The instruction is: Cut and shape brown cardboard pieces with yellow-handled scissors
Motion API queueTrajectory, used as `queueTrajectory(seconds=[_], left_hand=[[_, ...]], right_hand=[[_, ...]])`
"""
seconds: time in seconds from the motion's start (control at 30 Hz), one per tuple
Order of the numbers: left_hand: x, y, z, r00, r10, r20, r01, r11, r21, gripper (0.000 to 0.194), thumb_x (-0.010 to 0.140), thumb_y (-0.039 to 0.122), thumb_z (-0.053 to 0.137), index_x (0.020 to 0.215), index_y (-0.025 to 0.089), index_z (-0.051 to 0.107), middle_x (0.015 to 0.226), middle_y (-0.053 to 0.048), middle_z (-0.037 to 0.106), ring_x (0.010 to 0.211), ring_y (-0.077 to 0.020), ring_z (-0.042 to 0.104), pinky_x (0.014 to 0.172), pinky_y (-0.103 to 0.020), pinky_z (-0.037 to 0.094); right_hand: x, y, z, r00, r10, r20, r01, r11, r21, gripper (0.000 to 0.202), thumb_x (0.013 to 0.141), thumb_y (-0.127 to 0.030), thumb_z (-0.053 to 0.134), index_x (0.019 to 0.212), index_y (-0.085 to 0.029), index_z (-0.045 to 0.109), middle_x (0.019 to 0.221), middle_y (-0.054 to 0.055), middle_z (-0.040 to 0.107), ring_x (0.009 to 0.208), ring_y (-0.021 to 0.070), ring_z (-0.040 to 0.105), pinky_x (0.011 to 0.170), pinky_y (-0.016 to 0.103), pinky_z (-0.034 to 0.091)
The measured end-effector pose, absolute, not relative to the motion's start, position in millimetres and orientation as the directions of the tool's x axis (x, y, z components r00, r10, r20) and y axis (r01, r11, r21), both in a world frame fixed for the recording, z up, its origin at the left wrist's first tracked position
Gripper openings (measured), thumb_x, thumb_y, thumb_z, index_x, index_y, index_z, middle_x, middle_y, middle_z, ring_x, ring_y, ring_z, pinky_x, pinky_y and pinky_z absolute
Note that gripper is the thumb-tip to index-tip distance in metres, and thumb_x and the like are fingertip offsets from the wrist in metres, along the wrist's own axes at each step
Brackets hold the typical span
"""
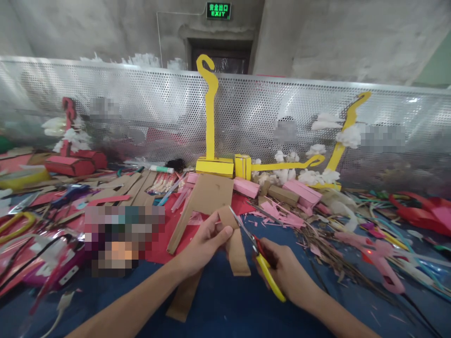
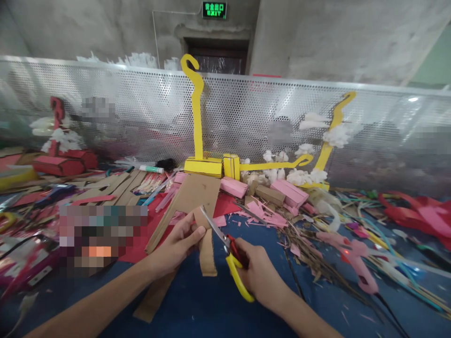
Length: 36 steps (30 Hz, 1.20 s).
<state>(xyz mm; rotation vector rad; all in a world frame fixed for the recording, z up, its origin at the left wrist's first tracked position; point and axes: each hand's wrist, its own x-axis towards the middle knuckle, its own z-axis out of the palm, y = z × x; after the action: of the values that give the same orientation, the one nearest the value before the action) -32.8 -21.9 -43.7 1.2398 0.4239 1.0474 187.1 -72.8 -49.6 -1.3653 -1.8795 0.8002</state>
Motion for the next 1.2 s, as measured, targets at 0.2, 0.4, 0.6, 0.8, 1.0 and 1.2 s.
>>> queueTrajectory(seconds=[0.2,0.4,0.6,0.8,1.0,1.2], left_hand=[[-33,-20,-46,0.459,0.863,0.21,-0.415,0.0,0.91,0.043,0.09,0.043,0.071,0.127,0.025,0.06,0.097,-0.004,0.07,0.079,-0.015,0.065,0.076,-0.027,0.053],[-34,-18,-44,0.458,0.853,0.249,-0.447,-0.022,0.894,0.042,0.095,0.04,0.064,0.134,0.025,0.057,0.096,-0.004,0.068,0.073,-0.0123,0.058,0.065,-0.023,0.047],[-36,-18,-48,0.495,0.836,0.235,-0.423,-0.004,0.906,0.043,0.094,0.039,0.066,0.134,0.027,0.057,0.093,-0.002,0.067,0.076,-0.0127,0.06,0.07,-0.023,0.048],[-37,-16,-49,0.539,0.805,0.248,-0.416,-0.001,0.909,0.044,0.096,0.039,0.064,0.137,0.026,0.054,0.089,-0.002,0.065,0.076,-0.0128,0.059,0.072,-0.024,0.049],[-37,-16,-51,0.523,0.809,0.269,-0.385,-0.058,0.921,0.037,0.097,0.039,0.061,0.131,0.024,0.056,0.086,-0.001,0.063,0.074,-0.0118,0.056,0.074,-0.026,0.05],[-37,-16,-51,0.494,0.824,0.277,-0.374,-0.087,0.923,0.038,0.097,0.04,0.061,0.131,0.023,0.055,0.092,-0.002,0.063,0.079,-0.0127,0.057,0.072,-0.025,0.049]], right_hand=[[188,-72,-47,-0.2,0.957,0.209,0.545,0.286,-0.788,0.025,0.082,-0.035,0.069,0.079,-0.021,0.049,0.07,-0.006,0.047,0.063,0.0114,0.04,0.055,0.021,0.037],[192,-75,-49,-0.22,0.943,0.249,0.572,0.332,-0.75,0.039,0.081,-0.036,0.071,0.11,-0.02,0.05,0.092,0.001,0.059,0.079,0.0172,0.053,0.071,0.026,0.049],[185,-81,-36,-0.355,0.921,0.158,0.482,0.325,-0.814,0.024,0.088,-0.029,0.063,0.107,-0.019,0.051,0.09,0.0,0.056,0.076,0.0151,0.048,0.069,0.025,0.048],[185,-80,-39,-0.376,0.917,0.132,0.506,0.323,-0.8,0.015,0.088,-0.029,0.062,0.095,-0.02,0.051,0.077,-0.005,0.047,0.065,0.012,0.037,0.057,0.023,0.036],[189,-75,-48,-0.335,0.927,0.165,0.544,0.334,-0.77,0.014,0.083,-0.021,0.063,0.082,-0.021,0.049,0.069,-0.007,0.043,0.063,0.0112,0.035,0.054,0.022,0.031],[188,-73,-53,-0.281,0.945,0.17,0.542,0.302,-0.784,0.021,0.085,-0.03,0.067,0.088,-0.021,0.048,0.073,-0.006,0.048,0.065,0.0115,0.037,0.057,0.022,0.036]])
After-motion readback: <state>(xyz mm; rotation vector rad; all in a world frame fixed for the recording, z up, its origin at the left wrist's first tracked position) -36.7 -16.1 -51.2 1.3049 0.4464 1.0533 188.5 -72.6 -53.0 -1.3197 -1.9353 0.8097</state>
